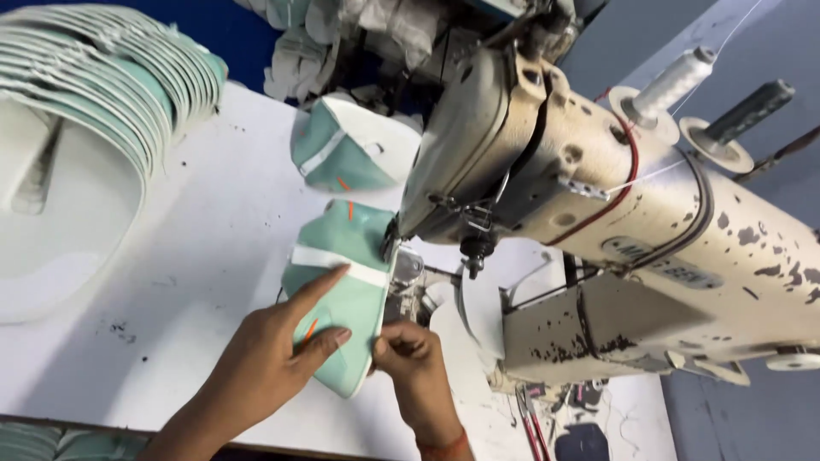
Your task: The person uses a sewing machine to stitch light green and white fabric masks. They repeatedly pick up a mask, guide it under the needle, and sew along the edges before moving the finished item aside.
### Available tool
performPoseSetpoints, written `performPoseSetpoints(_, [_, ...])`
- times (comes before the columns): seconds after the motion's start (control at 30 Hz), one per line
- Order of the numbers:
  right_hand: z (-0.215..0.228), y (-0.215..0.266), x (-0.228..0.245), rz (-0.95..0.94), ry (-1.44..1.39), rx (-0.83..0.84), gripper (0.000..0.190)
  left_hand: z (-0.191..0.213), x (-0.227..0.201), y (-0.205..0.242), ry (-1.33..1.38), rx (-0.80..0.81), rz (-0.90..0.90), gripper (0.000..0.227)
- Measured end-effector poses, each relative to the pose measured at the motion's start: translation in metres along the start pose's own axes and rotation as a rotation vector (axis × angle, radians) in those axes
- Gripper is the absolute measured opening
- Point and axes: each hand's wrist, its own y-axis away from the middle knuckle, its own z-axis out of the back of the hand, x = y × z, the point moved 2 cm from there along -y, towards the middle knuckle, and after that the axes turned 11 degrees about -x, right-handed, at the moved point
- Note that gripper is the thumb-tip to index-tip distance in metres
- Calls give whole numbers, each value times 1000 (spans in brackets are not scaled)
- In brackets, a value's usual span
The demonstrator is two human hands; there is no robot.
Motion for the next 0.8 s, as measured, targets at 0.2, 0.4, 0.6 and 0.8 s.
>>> performPoseSetpoints(0.2, [-3,-1,22,35,104,-5,14,-11,1,-11,198,-19,84,70])
performPoseSetpoints(0.4, [-16,-14,31,15,95,-118,20,-25,15,-26,303,-231,-241,60])
performPoseSetpoints(0.6, [-23,-27,45,53,159,-149,21,-21,-1,-50,248,-212,-31,64])
performPoseSetpoints(0.8, [127,-2,133,1054,1120,-502,43,-17,-9,-70,119,-177,86,65])
